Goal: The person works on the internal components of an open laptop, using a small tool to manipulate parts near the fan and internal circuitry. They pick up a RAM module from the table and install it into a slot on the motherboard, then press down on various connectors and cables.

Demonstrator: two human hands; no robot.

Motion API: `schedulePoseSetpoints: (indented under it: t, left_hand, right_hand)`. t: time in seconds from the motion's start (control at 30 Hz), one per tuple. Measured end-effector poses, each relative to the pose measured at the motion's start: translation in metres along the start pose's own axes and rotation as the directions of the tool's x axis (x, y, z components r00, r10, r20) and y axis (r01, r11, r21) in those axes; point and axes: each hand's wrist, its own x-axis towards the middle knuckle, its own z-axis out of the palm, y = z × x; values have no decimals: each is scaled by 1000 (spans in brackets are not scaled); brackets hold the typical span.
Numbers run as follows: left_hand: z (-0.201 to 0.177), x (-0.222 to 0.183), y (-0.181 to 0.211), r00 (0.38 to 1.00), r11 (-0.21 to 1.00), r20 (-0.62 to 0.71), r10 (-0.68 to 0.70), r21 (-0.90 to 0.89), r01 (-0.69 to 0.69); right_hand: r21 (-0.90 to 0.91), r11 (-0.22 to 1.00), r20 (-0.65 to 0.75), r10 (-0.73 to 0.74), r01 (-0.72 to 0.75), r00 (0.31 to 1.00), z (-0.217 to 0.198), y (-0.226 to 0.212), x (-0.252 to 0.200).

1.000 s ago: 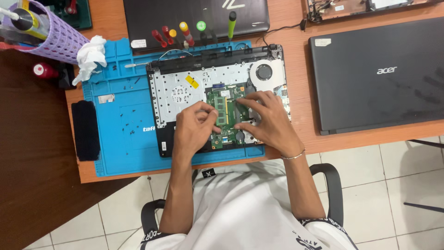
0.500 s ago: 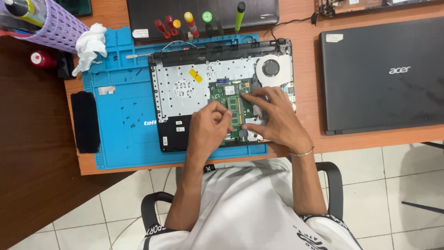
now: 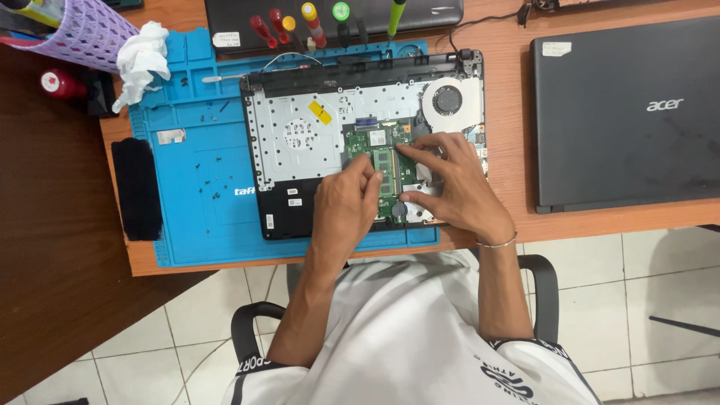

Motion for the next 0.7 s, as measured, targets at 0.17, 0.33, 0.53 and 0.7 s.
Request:
schedulePoseSetpoints:
  t: [0.17, 0.33, 0.53, 0.7]
  left_hand:
    - [0, 2, -1, 996, 993, -10, 94, 71, -93]
    - [-1, 5, 2, 995, 991, 25, 101, 84, -103]
    - [-1, 2, 6, 998, 998, 33, 51, 29, -52]
    - [-1, 7, 7, 997, 996, 66, 46, 70, -51]
  right_hand:
    - [-8, 1000, -8, -4, 4, 1000, 2, 0, 0]
    - [-3, 1000, 2, 15, -15, 1000, 2, 0, 1]
    - [-14, 1000, 5, 9, -9, 1000, 2, 1, 0]
    - [-12, 1000, 4, 7, -7, 1000, 2, 1, 2]
